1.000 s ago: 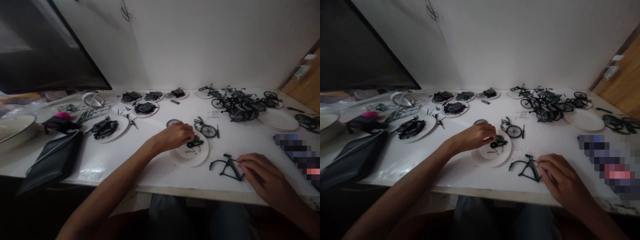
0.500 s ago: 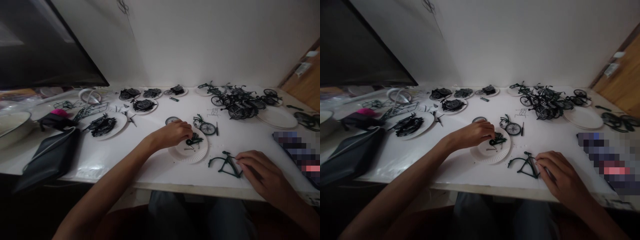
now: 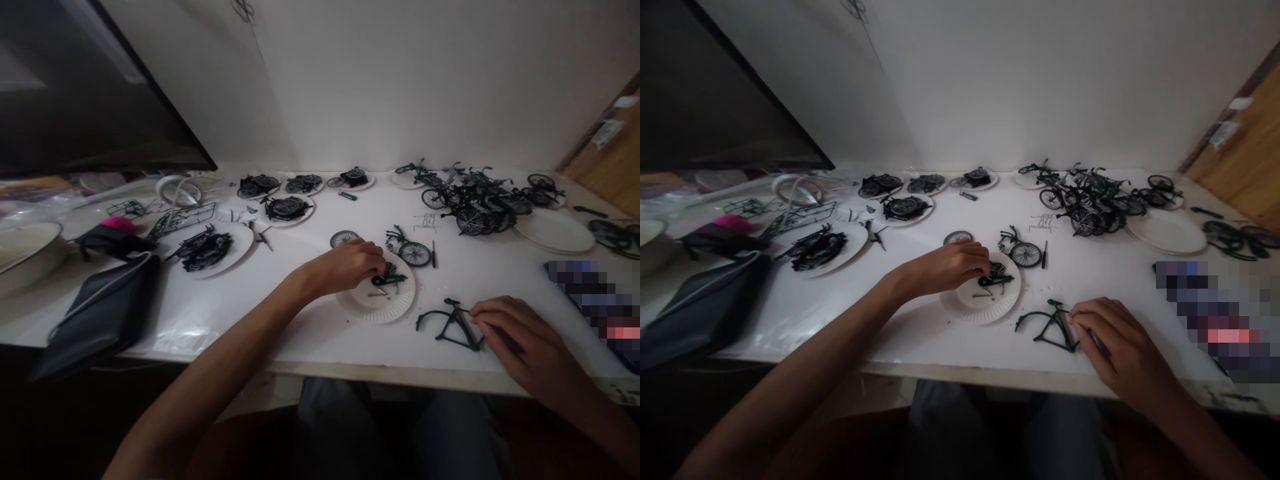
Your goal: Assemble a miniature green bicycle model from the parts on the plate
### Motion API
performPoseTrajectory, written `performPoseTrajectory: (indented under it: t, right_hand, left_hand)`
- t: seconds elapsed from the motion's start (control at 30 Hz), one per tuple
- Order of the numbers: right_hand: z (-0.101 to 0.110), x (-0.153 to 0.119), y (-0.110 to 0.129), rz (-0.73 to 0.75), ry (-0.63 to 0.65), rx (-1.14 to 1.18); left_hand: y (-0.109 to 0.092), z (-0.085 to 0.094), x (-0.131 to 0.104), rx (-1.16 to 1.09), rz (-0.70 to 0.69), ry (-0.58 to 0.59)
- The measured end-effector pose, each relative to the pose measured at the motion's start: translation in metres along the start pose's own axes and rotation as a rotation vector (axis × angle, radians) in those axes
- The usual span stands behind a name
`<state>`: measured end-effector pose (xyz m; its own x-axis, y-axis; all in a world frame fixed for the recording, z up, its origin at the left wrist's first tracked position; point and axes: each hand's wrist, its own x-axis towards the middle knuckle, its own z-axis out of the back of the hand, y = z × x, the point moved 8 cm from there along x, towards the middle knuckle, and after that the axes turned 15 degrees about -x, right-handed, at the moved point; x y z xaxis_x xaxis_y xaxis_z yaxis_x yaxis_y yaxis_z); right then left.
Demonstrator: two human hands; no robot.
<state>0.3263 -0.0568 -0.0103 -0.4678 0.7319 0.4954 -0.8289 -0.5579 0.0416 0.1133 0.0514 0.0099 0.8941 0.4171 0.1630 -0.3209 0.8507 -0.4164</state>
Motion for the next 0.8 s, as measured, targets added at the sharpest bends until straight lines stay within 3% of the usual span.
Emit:
performPoseTrajectory:
  t: [0.27,0.53,0.8]
  right_hand:
    - [-0.001,-0.001,-0.002,0.002,0.003,0.005]
    - [-0.001,0.000,-0.003,-0.027,0.012,0.011]
    - [-0.001,0.000,-0.002,-0.010,0.015,0.001]
  left_hand:
    - [-0.005,0.002,-0.001,-0.004,-0.038,-0.001]
    - [-0.011,0.004,-0.001,0.166,-0.049,-0.005]
    - [-0.011,0.006,-0.003,0.129,-0.040,-0.025]
